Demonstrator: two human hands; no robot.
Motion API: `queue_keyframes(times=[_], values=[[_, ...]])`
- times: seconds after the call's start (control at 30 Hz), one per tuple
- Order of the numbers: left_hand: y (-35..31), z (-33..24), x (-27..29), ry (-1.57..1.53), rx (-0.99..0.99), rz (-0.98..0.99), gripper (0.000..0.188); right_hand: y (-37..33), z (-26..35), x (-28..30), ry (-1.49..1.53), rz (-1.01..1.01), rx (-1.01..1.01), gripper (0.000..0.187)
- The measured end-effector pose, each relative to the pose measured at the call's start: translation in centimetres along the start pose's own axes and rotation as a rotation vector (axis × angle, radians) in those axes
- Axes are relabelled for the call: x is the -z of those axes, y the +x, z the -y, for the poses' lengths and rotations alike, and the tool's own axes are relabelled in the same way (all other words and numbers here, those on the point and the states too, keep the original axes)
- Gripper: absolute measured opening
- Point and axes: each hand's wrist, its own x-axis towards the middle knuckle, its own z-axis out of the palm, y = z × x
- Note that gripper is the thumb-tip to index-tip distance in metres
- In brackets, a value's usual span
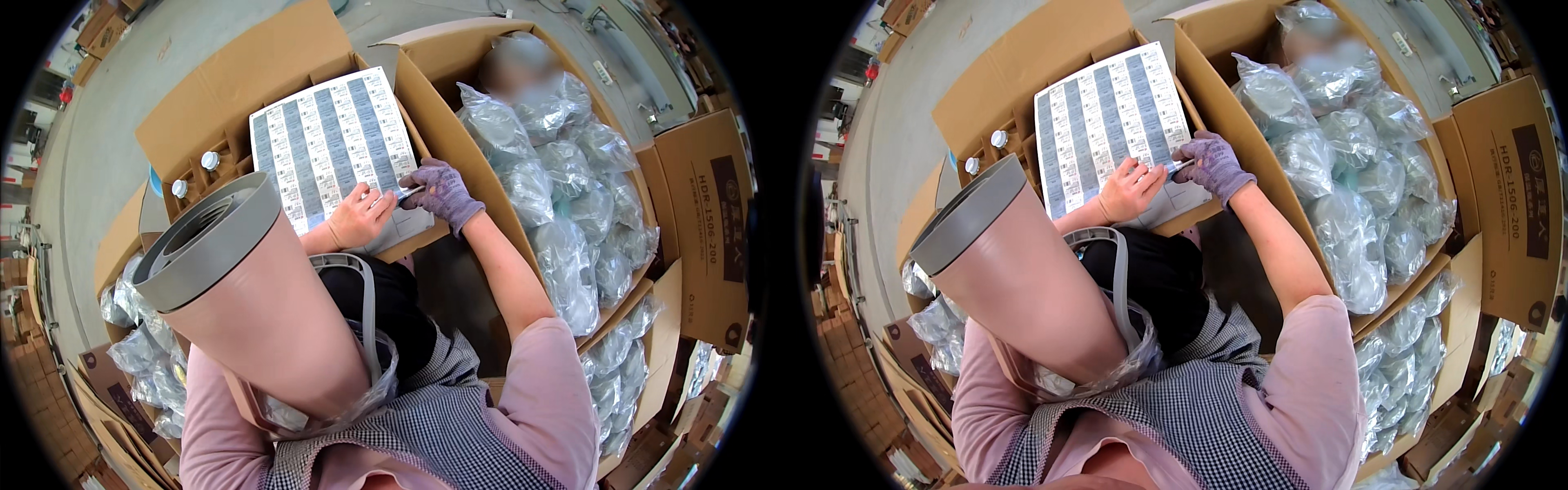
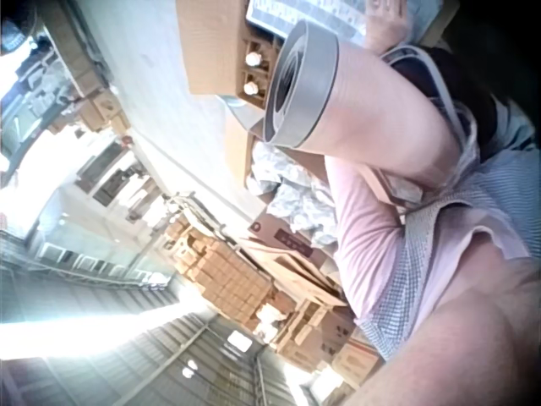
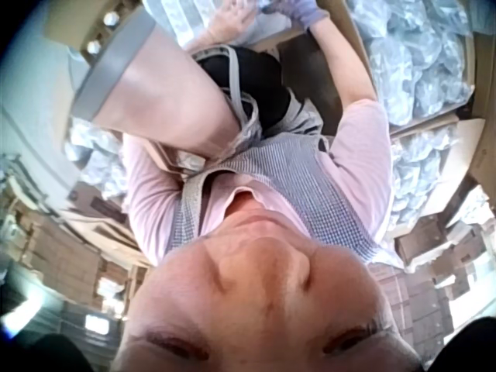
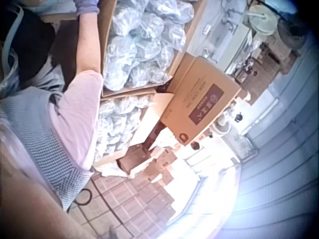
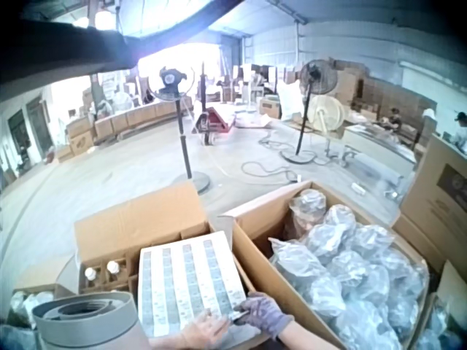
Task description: The person assembles pink pitchers by inserting stainless steel inner containers, screwing on lids, and applying labels. They handle plastic-wrapped pitchers from a box, place them on their lap, and repeat the process for multiple units.
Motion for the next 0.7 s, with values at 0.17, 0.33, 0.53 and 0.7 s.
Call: queue_keyframes(times=[0.17,0.33,0.53,0.7], values=[[0.2,0.1,0.1,0.030,-0.061,0.005,0.031,0.1,-0.4,-0.1,-0.007,0.014,-0.004,0.048],[0.2,0.1,0.5,0.032,-0.117,0.029,0.031,-0.1,-1.1,-1.0,-0.039,-0.001,0.022,0.050],[0.4,-0.1,0.7,-0.018,-0.144,0.051,0.021,-0.4,-0.4,1.0,-0.106,0.183,0.074,0.066],[0.6,-0.3,0.2,-0.054,-0.154,0.056,0.010,-0.2,0.0,1.9,-0.266,0.306,0.153,0.085]])
